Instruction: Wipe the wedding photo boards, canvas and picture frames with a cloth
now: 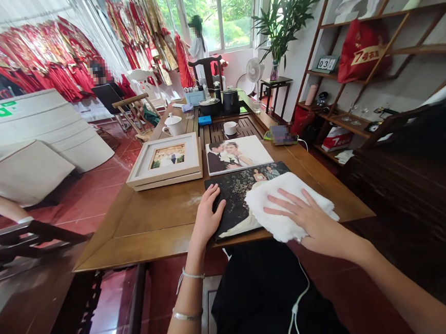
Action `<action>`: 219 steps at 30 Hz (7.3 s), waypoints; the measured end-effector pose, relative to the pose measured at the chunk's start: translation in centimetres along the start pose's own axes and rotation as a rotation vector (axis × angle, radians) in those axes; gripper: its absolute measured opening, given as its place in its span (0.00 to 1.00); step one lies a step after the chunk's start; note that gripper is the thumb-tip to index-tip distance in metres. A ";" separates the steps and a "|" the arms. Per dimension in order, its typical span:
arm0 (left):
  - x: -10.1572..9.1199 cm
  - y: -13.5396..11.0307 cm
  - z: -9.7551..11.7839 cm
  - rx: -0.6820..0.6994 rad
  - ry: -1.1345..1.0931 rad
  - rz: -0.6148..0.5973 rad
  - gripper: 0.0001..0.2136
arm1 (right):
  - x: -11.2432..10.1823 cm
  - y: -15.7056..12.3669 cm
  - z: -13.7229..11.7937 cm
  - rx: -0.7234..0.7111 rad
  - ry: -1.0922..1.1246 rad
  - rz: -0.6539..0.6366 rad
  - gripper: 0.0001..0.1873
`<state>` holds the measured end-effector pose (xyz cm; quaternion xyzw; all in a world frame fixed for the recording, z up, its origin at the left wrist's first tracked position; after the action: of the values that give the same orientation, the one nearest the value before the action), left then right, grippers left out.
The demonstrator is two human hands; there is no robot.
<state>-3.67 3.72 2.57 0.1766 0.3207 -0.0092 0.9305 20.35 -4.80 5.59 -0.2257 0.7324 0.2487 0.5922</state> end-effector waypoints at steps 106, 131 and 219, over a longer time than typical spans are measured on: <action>-0.2 0.5 -0.2 0.013 0.014 -0.033 0.17 | -0.5 3.2 -1.8 -0.155 0.156 -0.090 0.46; -0.2 0.5 0.1 -0.005 0.067 -0.032 0.18 | 0.5 6.7 -1.6 -0.120 0.040 -0.023 0.46; -0.4 0.6 -0.4 0.030 0.018 -0.009 0.17 | -0.1 1.4 7.1 0.073 -0.015 0.130 0.40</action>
<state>-4.12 4.43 2.70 0.1893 0.3297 -0.0167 0.9248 24.89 0.80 4.53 -0.1541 0.7496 0.2616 0.5881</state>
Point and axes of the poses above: each hand's wrist, its own y-axis towards the middle knuckle, its own x-axis out of the palm, z = x × y, the point moved 5 cm from there along y, towards the middle knuckle, and after that the axes turned 5 degrees about -x, right-handed, at the moved point
